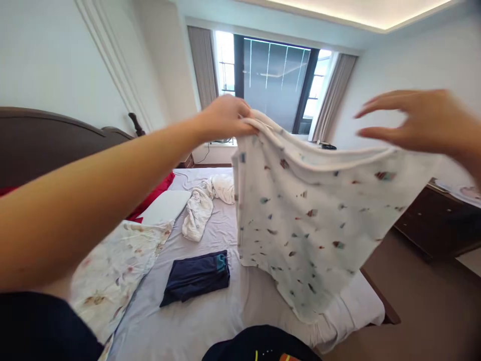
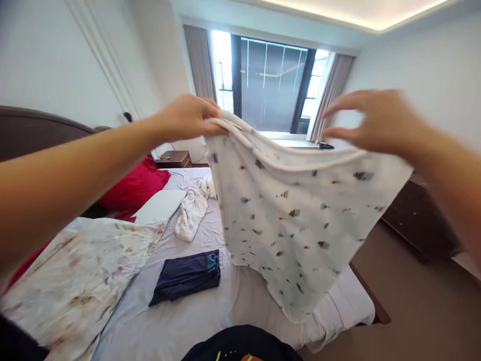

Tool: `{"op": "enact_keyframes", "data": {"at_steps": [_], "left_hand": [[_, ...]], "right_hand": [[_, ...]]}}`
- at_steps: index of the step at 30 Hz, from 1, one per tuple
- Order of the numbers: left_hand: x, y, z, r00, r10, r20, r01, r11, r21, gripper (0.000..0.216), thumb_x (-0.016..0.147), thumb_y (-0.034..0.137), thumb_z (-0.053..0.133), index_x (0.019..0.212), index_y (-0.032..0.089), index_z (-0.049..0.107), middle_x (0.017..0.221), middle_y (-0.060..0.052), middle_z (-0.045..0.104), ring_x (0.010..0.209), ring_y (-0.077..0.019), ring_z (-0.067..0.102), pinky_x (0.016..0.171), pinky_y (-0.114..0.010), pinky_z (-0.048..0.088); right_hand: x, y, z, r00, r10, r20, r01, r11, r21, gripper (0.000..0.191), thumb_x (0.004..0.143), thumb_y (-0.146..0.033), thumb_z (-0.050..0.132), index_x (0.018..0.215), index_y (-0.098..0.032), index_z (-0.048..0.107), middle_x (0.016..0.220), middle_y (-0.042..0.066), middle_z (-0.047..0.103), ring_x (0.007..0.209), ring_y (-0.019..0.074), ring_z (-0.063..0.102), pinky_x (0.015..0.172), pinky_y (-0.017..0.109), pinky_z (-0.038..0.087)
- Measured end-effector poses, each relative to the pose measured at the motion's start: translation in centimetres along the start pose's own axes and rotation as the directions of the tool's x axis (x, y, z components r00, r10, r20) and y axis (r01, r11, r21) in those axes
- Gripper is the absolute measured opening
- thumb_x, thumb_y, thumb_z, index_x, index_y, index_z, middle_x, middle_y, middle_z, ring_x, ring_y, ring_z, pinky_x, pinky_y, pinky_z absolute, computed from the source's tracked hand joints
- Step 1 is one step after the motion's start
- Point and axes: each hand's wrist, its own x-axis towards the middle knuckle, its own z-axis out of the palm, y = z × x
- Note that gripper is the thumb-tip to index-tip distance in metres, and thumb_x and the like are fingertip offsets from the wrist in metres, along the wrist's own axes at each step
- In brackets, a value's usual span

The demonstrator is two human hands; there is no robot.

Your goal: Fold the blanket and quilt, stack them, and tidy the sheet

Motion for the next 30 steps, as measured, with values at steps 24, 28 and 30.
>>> {"op": "enact_keyframes", "data": {"at_steps": [24, 28, 30], "left_hand": [[-1.2, 6.3, 6.7, 0.915, 0.33, 0.231, -0.231, 0.899, -0.371, 0.027, 0.071, 0.04, 0.067, 0.084, 0.017, 0.064, 0.087, -0.001, 0.061, 0.081, -0.0151, 0.054, 0.073, -0.026, 0.039], [-1.6, 7.2, 7.5, 0.955, 0.249, 0.16, -0.177, 0.913, -0.368, 0.015, 0.072, 0.024, 0.064, 0.083, 0.015, 0.059, 0.082, -0.001, 0.059, 0.081, -0.0161, 0.055, 0.074, -0.028, 0.04], [-2.2, 7.4, 8.1, 0.984, 0.161, 0.083, -0.115, 0.91, -0.398, 0.018, 0.072, 0.022, 0.065, 0.088, 0.015, 0.059, 0.084, -0.001, 0.059, 0.085, -0.0174, 0.056, 0.076, -0.028, 0.042]], "right_hand": [[-3.0, -5.2, 9.7, 0.997, 0.07, -0.029, -0.056, 0.936, 0.347, 0.022, 0.085, -0.041, 0.06, 0.085, -0.023, 0.073, 0.097, 0.006, 0.063, 0.096, 0.0224, 0.056, 0.083, 0.035, 0.044], [-2.4, -6.1, 8.9, 0.997, -0.01, 0.073, -0.015, 0.944, 0.331, 0.018, 0.086, -0.035, 0.059, 0.084, -0.023, 0.072, 0.094, 0.004, 0.065, 0.094, 0.0225, 0.058, 0.081, 0.036, 0.044], [-2.0, -6.6, 8.5, 0.99, 0.011, 0.142, -0.049, 0.963, 0.265, 0.016, 0.085, -0.028, 0.058, 0.087, -0.021, 0.073, 0.078, 0.001, 0.065, 0.076, 0.0175, 0.057, 0.073, 0.033, 0.042]]}}
